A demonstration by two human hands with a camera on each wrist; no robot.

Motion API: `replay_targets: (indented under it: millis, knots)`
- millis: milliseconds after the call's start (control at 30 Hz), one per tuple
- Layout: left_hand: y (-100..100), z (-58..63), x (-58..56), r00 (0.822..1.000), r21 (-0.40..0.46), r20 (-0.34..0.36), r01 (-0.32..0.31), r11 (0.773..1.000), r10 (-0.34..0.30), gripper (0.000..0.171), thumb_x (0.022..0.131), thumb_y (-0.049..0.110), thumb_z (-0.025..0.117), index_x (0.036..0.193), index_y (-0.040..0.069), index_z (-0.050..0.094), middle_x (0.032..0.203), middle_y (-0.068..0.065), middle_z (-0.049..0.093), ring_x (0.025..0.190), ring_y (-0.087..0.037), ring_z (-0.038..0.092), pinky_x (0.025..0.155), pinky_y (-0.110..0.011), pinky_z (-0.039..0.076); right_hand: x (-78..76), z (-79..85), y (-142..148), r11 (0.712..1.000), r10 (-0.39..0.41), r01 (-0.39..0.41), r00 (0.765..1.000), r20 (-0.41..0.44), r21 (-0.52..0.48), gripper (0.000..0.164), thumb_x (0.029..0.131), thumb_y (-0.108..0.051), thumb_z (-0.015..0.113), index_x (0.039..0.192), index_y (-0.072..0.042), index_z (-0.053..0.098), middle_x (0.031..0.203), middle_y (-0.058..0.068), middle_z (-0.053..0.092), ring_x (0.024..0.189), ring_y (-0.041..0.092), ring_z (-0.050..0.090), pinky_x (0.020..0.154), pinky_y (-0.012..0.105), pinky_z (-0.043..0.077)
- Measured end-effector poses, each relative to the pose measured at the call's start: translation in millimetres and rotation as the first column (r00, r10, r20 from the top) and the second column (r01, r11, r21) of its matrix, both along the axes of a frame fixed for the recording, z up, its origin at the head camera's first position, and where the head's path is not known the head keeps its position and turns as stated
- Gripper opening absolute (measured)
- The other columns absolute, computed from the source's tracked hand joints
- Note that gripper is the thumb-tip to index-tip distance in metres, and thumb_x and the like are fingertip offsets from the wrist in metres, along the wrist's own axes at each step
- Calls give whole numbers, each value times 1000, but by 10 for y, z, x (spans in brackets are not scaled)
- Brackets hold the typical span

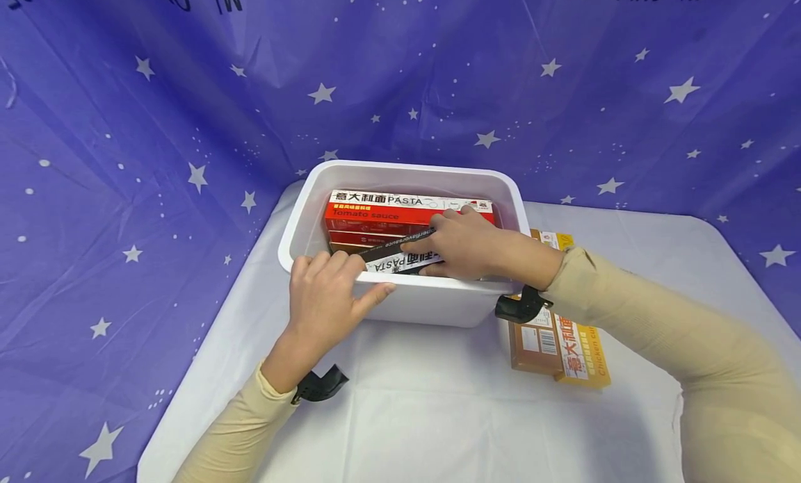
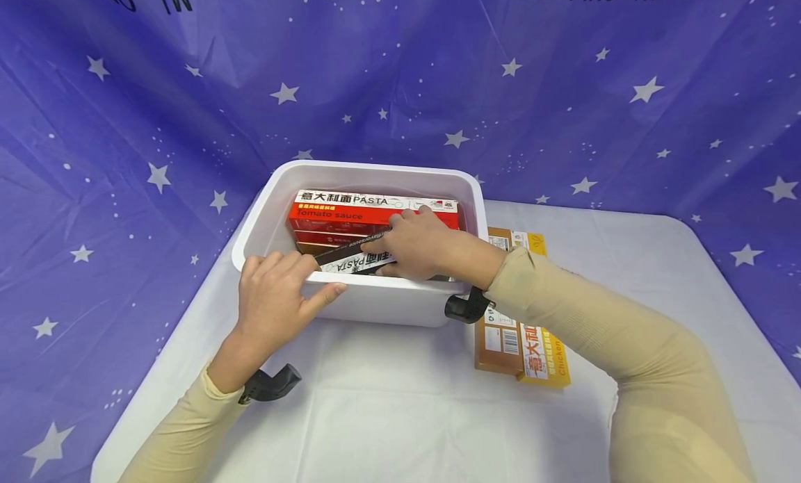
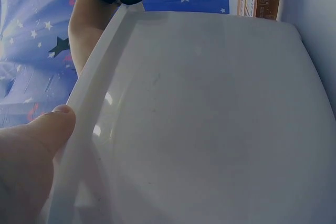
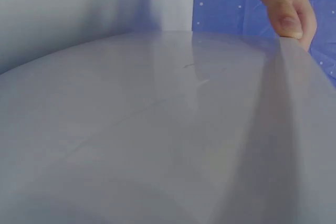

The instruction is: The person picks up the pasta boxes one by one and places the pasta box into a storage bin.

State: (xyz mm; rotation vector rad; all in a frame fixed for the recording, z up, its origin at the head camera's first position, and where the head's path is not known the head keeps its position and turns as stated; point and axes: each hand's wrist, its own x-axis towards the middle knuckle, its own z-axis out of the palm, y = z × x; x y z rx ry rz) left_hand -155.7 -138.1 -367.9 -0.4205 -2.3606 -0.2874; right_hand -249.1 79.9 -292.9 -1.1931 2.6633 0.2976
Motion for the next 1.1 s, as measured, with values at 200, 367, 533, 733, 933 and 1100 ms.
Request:
replay_targets:
  millis: [200,367,533,733,933,1100]
  knots:
    - [5,0,-1,1000,7,-20,7,1000,-7,86,95,81,18,81,9,62,71,-7,63,64,-31,53,64,-45,34,-17,-49,25,999,-34,34,999,40,-3,55,95,-45,70,146,-45,51,118,15,64,109,33,60,97,54,48]
    - [4,-5,-1,1000,15,-21,11,1000,-11,86,95,81,18,82,8,63,72,-8,63,65,-32,54,65,-45,34,-53,-136,60,998,-66,67,992,105,-7,57,94,-35,72,147,-44,51,117,15,64,104,31,60,89,48,50]
    - [8,-8,0,1000,19,-17,12,1000,-12,86,95,81,18,82,8,63,72,-8,63,65,-32,54,65,-45,34,-91,-240,100,995,-84,92,984,154,-45,57,93,-28,73,145,-42,53,116,15,67,101,30,64,85,48,55]
    - [5,-7,-3,1000,22,-22,17,1000,-17,85,95,81,19,81,9,63,72,-8,63,65,-32,54,65,-45,34,-113,-311,122,992,-104,115,977,185,-46,56,96,-22,69,146,-41,53,125,18,66,109,35,67,92,51,56]
    - [3,-10,-9,999,24,-31,23,999,-22,85,95,81,20,81,9,62,71,-7,63,64,-32,53,65,-45,34,-113,-322,112,989,-136,143,970,204,-22,60,97,-11,64,147,-42,51,126,18,65,109,36,67,93,52,56]
    - [5,-12,-10,999,25,-40,26,999,-25,84,96,80,20,81,9,62,71,-7,63,64,-32,53,65,-45,34,-111,-325,117,991,-127,135,971,204,-26,61,97,-8,62,147,-41,51,121,17,66,106,34,67,91,50,57]
